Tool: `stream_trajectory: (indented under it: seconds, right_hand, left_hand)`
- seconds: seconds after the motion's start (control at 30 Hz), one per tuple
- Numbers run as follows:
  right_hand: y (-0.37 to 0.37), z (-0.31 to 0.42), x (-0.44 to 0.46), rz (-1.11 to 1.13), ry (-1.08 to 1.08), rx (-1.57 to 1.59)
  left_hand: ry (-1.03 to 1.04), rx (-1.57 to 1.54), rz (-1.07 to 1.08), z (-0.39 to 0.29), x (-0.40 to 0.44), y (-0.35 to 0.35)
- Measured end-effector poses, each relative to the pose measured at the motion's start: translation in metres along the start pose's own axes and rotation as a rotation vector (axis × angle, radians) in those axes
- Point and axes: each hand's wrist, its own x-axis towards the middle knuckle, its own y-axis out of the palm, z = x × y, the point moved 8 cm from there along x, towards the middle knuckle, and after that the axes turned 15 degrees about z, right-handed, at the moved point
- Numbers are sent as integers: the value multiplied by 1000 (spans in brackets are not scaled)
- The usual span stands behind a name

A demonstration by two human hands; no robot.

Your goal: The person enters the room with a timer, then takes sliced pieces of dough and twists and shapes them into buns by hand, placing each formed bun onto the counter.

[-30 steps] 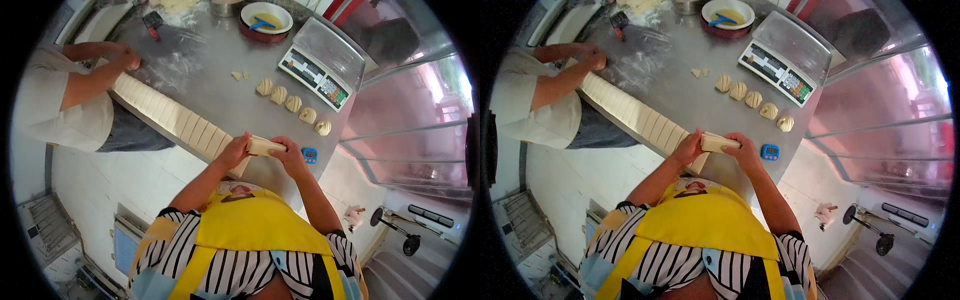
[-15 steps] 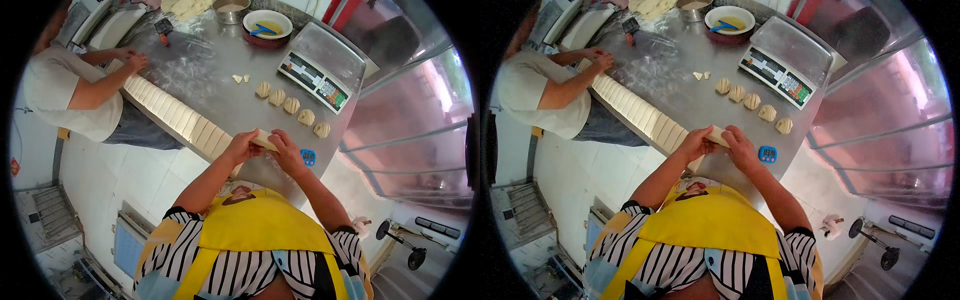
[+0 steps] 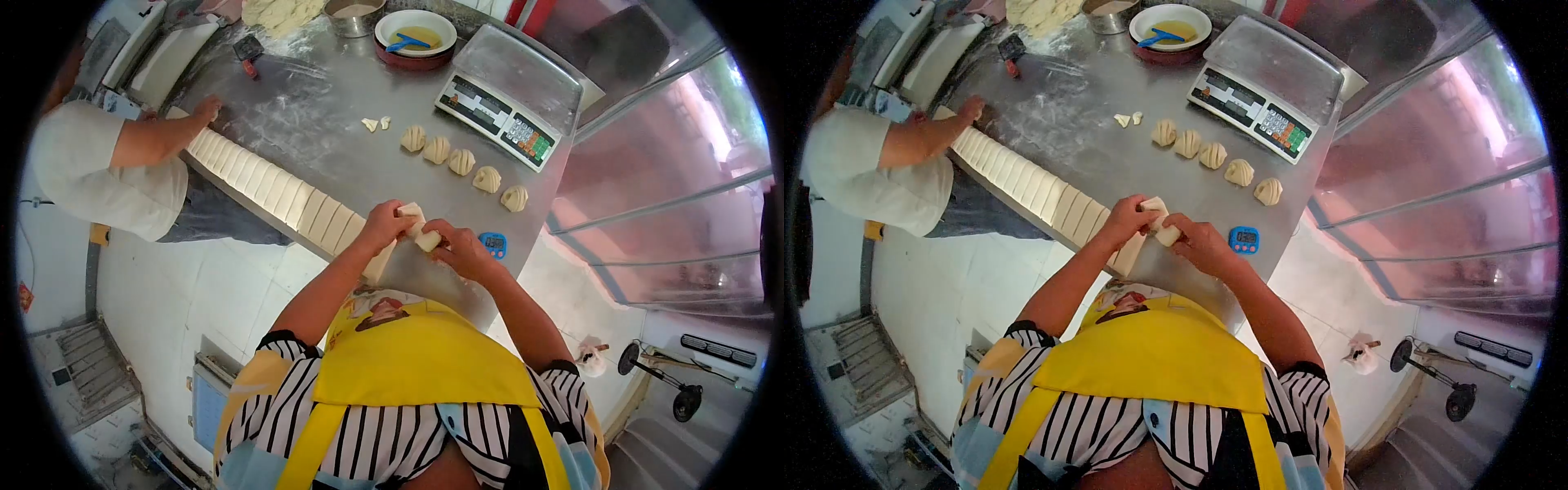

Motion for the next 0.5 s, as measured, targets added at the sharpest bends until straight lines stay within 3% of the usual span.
stream_trajectory:
  seconds: [0.13,0.17,0.23,0.33,0.43,0.5]
  right_hand:
    - [-29,-1,11,-181,182,-140]
    - [-34,-13,16,-213,196,-12]
    - [-39,-48,26,-284,220,237]
    - [15,-101,35,-266,291,1050]
    - [43,-107,37,-157,303,1340]
    - [45,-118,35,-168,355,1331]
  left_hand:
    - [172,521,93,-16,-1,25]
    - [250,668,117,-18,-3,36]
    - [284,548,172,-33,-13,42]
    - [322,493,129,-29,-16,38]
    - [273,411,49,-15,-9,23]
    - [284,287,18,-6,1,20]
